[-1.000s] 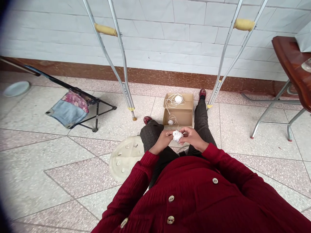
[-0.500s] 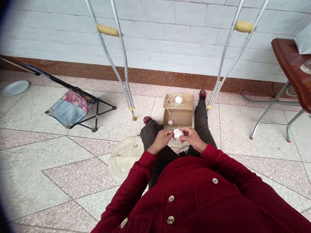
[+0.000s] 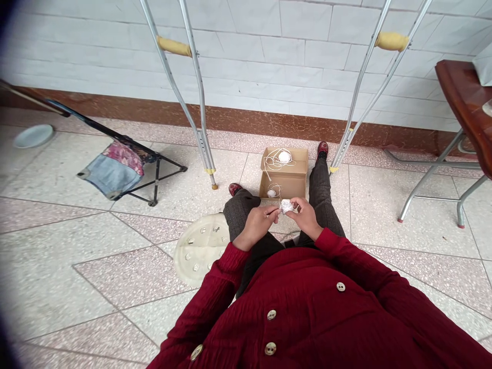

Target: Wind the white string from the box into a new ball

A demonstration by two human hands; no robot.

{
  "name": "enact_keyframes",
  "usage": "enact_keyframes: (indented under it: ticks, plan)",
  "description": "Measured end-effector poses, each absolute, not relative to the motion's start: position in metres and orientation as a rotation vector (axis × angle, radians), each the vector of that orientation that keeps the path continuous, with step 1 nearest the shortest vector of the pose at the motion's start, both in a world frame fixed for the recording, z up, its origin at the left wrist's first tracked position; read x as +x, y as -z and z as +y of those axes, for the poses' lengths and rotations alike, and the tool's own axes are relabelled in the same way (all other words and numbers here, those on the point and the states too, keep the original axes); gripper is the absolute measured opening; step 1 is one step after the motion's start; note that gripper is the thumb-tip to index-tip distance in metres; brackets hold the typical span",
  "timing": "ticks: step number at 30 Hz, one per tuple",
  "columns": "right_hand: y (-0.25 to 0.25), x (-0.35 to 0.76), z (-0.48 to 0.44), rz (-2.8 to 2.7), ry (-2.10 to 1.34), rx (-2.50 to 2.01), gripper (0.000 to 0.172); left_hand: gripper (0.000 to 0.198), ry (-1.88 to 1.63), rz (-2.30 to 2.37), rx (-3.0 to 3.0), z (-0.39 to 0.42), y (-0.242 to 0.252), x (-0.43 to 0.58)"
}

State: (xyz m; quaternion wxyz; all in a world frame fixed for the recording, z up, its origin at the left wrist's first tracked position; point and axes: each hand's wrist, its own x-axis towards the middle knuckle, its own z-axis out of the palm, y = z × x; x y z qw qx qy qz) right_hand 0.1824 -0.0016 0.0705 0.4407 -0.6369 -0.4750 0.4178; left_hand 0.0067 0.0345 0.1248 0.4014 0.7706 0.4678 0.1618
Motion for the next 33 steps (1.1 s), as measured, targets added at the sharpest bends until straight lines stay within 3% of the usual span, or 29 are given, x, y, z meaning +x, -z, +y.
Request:
enact_keyframes:
  ticks: [8,16,33]
  plan:
    - [-0.077,0.17,-0.008,-0.795,-1.553,-1.352,0.041,0.029,-0.391,1.301,2.208,0.016,-0.114,0.012]
    - [-0.096,0.169,-0.004,-0.716,-1.743,-1.164,0.041,0.028,-0.507,1.312,2.274,0.017,-0.119,0.002]
    - [-0.079,0.165,0.012,-0.694,-1.58,-1.392,0.036,0.028,-0.492,1.306,2.44,-0.009,-0.126,0.0]
